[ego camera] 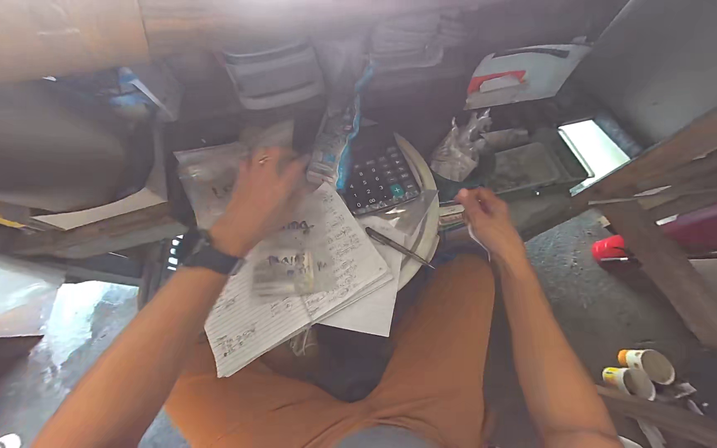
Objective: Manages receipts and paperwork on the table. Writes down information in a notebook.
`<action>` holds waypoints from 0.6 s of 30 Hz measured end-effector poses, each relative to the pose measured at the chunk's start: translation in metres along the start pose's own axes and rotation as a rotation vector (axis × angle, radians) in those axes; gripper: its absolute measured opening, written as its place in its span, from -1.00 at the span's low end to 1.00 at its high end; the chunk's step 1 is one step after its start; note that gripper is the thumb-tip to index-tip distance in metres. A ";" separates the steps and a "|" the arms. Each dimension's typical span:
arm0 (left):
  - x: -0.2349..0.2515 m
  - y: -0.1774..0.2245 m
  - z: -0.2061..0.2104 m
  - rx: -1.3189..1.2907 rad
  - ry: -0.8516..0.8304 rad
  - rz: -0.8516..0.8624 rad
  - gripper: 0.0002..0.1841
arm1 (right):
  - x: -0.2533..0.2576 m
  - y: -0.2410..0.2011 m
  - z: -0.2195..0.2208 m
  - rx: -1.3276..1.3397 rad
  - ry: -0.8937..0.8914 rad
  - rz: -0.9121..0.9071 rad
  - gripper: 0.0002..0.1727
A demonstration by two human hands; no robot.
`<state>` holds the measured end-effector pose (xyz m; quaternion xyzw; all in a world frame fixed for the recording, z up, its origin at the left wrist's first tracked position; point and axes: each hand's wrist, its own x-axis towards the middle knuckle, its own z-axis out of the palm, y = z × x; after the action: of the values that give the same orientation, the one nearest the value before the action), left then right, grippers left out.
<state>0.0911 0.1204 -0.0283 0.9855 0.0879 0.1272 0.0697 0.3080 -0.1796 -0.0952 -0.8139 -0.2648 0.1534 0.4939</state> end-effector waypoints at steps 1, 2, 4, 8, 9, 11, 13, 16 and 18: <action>0.009 0.019 0.009 -0.041 0.085 0.073 -0.61 | 0.010 0.003 0.001 -0.042 -0.002 0.027 -0.55; 0.016 0.042 0.022 -0.098 0.127 0.145 -0.71 | 0.019 0.008 0.004 -0.079 -0.012 0.042 -0.51; 0.026 0.096 0.058 -0.197 0.025 0.204 -0.77 | 0.029 0.014 0.007 -0.147 -0.044 0.086 -0.47; 0.043 0.153 0.099 -0.369 -0.234 0.020 -0.58 | 0.043 0.014 0.019 -0.173 -0.091 0.040 -0.57; 0.048 0.157 0.095 -0.389 -0.250 -0.055 -0.60 | 0.045 0.010 0.023 -0.167 -0.098 0.020 -0.58; 0.057 0.164 0.086 -0.416 -0.278 -0.198 -0.66 | 0.040 0.006 0.021 -0.174 -0.107 0.009 -0.57; 0.060 0.163 0.078 -0.443 -0.263 -0.256 -0.70 | 0.037 0.004 0.016 -0.171 -0.117 0.011 -0.53; 0.062 0.154 0.073 -0.462 -0.244 -0.250 -0.74 | 0.030 -0.009 0.017 -0.143 -0.110 0.039 -0.49; 0.068 0.146 0.076 -0.484 -0.251 -0.250 -0.77 | 0.029 -0.013 0.015 -0.142 -0.128 0.042 -0.48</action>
<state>0.1989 -0.0172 -0.0617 0.9298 0.1665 0.0122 0.3280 0.3204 -0.1463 -0.0900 -0.8407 -0.2890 0.1965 0.4137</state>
